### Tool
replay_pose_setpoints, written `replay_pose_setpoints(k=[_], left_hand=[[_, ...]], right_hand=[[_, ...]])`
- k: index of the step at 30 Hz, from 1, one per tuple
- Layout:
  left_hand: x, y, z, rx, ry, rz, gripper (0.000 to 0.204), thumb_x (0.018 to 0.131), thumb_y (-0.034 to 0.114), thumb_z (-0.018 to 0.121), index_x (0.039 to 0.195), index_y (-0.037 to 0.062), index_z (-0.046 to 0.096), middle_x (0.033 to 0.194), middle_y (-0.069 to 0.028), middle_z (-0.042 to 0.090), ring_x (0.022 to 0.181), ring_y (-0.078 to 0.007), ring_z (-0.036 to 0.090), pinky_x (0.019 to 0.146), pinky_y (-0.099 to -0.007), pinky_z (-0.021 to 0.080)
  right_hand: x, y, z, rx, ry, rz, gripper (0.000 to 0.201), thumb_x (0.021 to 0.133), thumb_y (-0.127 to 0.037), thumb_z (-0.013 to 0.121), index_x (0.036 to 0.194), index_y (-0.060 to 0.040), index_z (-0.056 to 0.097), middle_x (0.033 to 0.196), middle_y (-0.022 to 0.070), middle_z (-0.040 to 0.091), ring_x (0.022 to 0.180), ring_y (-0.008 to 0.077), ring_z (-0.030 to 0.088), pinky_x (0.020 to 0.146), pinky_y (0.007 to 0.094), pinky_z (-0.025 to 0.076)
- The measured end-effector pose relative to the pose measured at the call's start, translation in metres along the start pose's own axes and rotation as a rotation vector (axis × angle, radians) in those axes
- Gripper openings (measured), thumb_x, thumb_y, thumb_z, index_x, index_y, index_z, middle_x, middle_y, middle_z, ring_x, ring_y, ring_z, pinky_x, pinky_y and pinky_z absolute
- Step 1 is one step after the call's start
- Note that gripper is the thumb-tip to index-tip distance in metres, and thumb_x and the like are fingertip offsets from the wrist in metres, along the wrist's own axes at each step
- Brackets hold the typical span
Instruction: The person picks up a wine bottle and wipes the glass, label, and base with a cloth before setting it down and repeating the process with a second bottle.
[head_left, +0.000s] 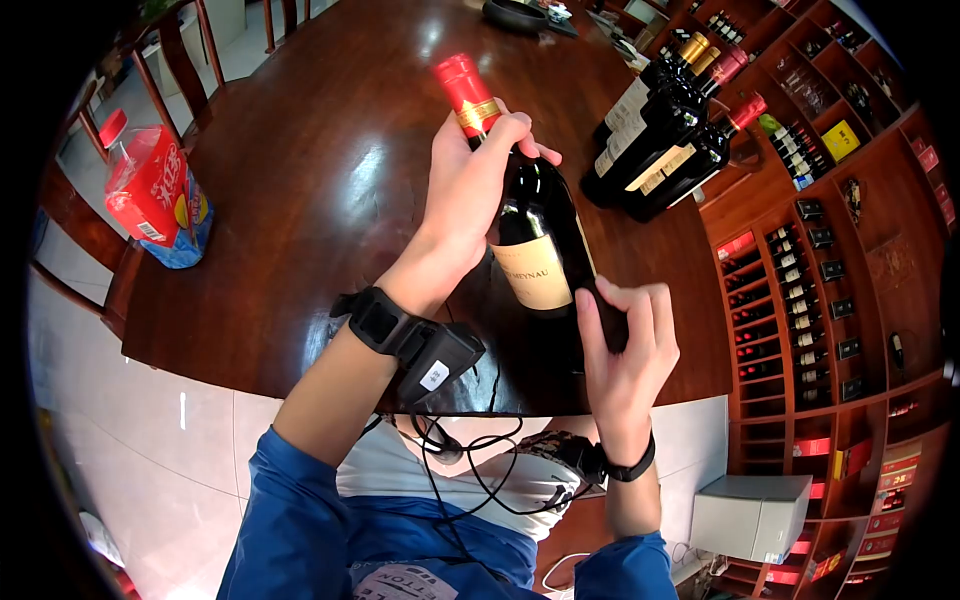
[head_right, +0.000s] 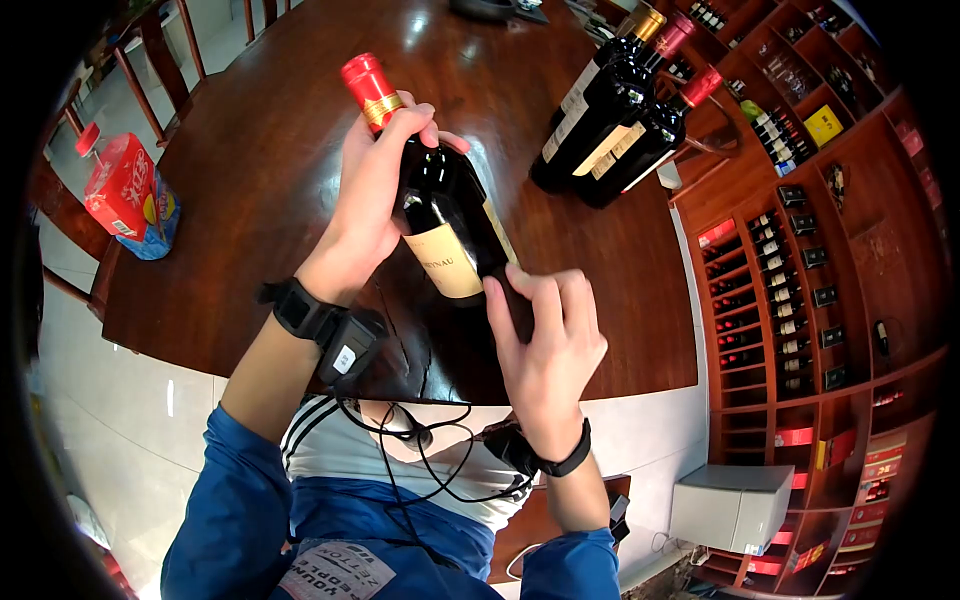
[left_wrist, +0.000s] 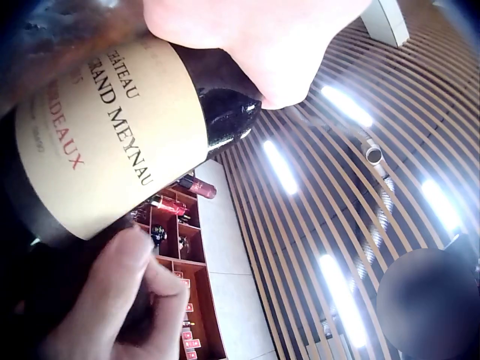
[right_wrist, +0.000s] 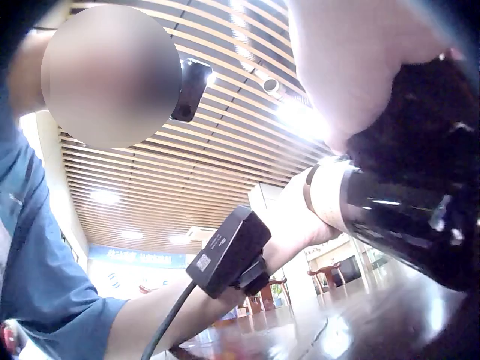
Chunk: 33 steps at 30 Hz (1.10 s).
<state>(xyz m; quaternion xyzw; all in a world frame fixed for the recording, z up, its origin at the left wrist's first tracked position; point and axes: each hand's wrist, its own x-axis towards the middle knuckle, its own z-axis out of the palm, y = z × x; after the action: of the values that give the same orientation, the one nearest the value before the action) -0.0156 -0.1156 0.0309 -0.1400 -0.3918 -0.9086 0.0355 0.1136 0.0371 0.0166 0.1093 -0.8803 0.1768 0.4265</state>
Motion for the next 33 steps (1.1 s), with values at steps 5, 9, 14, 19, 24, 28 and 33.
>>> replay_pose_setpoints(k=[5,9,14,19,24,28,33], left_hand=[[0.003,-0.003,-0.003,-0.037,0.055,-0.002,0.015,0.093,0.014,0.061,0.098,0.0057,0.049,0.078,-0.0043,0.058,0.08,-0.0207,0.069,0.072,-0.0332,0.054],[0.003,-0.005,-0.003,-0.064,0.07,-0.018,0.013,0.093,0.013,0.06,0.097,0.0052,0.05,0.079,-0.0045,0.058,0.077,-0.0188,0.067,0.073,-0.0328,0.054],[-0.003,-0.005,-0.001,-0.009,0.102,-0.085,0.013,0.094,0.016,0.063,0.097,0.0101,0.053,0.082,0.0005,0.055,0.079,-0.0094,0.052,0.075,-0.0279,0.046],[0.004,-0.018,-0.01,-0.055,0.091,-0.148,0.014,0.094,0.016,0.063,0.091,0.0096,0.05,0.081,-0.0018,0.056,0.087,-0.0228,0.071,0.075,-0.0368,0.058],[0.007,-0.024,-0.017,-0.052,0.102,-0.194,0.018,0.094,0.018,0.063,0.083,0.0097,0.051,0.079,-0.0036,0.058,0.084,-0.0232,0.071,0.067,-0.0398,0.06],[0.01,-0.026,-0.02,-0.054,0.085,-0.203,0.019,0.094,0.019,0.062,0.082,0.0086,0.052,0.078,-0.0048,0.059,0.082,-0.0239,0.071,0.066,-0.0399,0.061],[0.009,-0.027,-0.021,-0.025,0.097,-0.222,0.02,0.094,0.022,0.064,0.083,0.0099,0.052,0.077,-0.0077,0.062,0.081,-0.0229,0.071,0.065,-0.0379,0.06]], right_hand=[[0.042,-0.01,0.019,-0.03,-0.009,-0.12,0.02,0.082,-0.018,0.082,0.093,-0.0106,0.067,0.082,0.0043,0.053,0.071,0.0226,0.059,0.052,0.0356,0.048],[0.072,-0.018,0.031,-0.005,-0.014,-0.222,0.019,0.083,-0.021,0.079,0.093,-0.0118,0.066,0.083,0.0035,0.052,0.075,0.0223,0.061,0.054,0.0367,0.05],[0.088,-0.024,0.032,-0.021,-0.107,-0.272,0.017,0.084,-0.023,0.078,0.092,-0.0132,0.066,0.084,0.0032,0.053,0.076,0.0222,0.061,0.053,0.0368,0.05],[0.064,-0.004,0.022,0.041,-0.158,-0.229,0.014,0.083,-0.018,0.079,0.091,-0.0131,0.068,0.082,0.0036,0.053,0.075,0.0222,0.061,0.054,0.037,0.049],[0.018,0.017,-0.007,0.063,-0.203,-0.085,0.016,0.08,-0.013,0.082,0.093,-0.0101,0.072,0.083,0.0052,0.056,0.068,0.024,0.062,0.055,0.0356,0.051],[-0.022,0.026,-0.024,0.081,-0.148,0.049,0.019,0.077,-0.009,0.084,0.093,-0.0081,0.073,0.083,0.0065,0.057,0.067,0.0231,0.062,0.057,0.0345,0.051],[-0.038,0.015,-0.024,-0.034,-0.03,0.178,0.02,0.076,-0.008,0.086,0.092,-0.0073,0.074,0.083,0.0063,0.058,0.068,0.0234,0.062,0.06,0.0345,0.052]])
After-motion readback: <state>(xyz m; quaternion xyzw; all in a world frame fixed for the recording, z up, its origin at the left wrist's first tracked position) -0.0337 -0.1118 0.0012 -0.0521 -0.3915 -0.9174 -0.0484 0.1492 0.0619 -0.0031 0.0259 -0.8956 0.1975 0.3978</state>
